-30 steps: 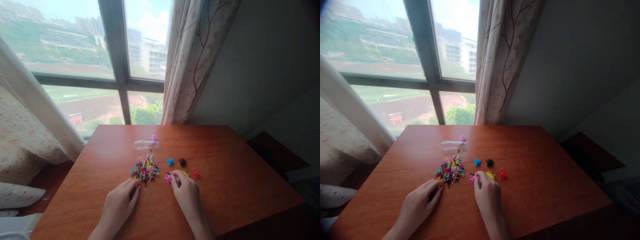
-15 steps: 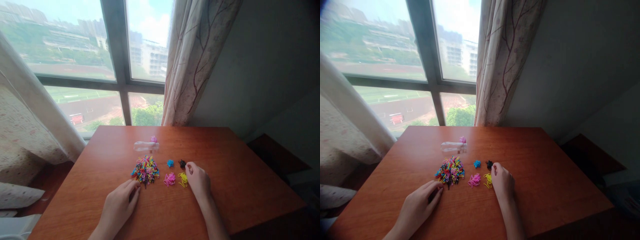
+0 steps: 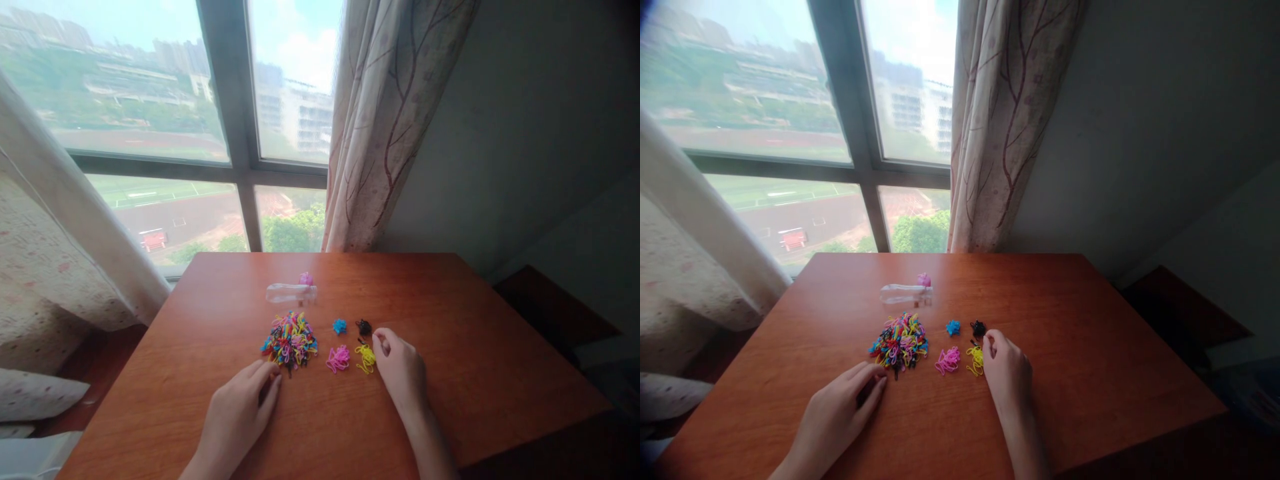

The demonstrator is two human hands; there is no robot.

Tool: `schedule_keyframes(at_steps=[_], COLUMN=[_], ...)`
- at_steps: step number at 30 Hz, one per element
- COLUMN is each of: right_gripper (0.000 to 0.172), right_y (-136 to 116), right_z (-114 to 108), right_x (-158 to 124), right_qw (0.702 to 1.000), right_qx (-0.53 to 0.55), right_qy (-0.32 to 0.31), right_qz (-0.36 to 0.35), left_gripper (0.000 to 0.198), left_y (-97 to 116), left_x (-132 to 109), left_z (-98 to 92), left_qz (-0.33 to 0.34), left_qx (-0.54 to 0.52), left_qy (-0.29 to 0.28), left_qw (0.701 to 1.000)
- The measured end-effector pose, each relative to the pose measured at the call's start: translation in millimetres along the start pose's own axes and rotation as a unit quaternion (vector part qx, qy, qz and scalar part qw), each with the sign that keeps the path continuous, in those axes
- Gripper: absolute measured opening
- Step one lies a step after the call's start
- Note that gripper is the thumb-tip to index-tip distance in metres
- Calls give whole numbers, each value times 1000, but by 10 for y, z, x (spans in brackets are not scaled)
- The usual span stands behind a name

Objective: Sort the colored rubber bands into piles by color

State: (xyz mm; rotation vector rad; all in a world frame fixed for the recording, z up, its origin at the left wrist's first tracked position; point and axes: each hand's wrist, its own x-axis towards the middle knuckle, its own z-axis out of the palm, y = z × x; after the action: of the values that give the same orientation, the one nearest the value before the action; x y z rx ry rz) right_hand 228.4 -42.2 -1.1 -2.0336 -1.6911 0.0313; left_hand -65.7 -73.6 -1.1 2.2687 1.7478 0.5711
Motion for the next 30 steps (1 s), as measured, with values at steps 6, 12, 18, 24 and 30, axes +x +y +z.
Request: schedule_keyframes(at_steps=[6, 12, 18, 24, 30], right_gripper=[33, 28, 31, 22, 17], right_y=[-210, -71, -20, -143, -286], right_z=[44, -75, -110, -118, -135], right_x=[-293, -136, 63, 186, 343], right_qw=[997, 998, 990, 982, 968], right_qx=[63, 20, -14, -59, -130], right_qy=[2, -51, -132, -179, -212], right_qz=[-53, 27, 35, 10, -33], left_gripper=[18, 17, 21, 20, 22], left_y=[190, 365, 391, 317, 239], left_x=[22, 68, 87, 17, -71], left_z=[17, 92, 95, 93, 116], left_qz=[-51, -107, -123, -110, -96], left_qx=[37, 81, 101, 81, 54], left_qy=[-43, -58, -68, -47, -10], left_qw=[997, 989, 985, 990, 994])
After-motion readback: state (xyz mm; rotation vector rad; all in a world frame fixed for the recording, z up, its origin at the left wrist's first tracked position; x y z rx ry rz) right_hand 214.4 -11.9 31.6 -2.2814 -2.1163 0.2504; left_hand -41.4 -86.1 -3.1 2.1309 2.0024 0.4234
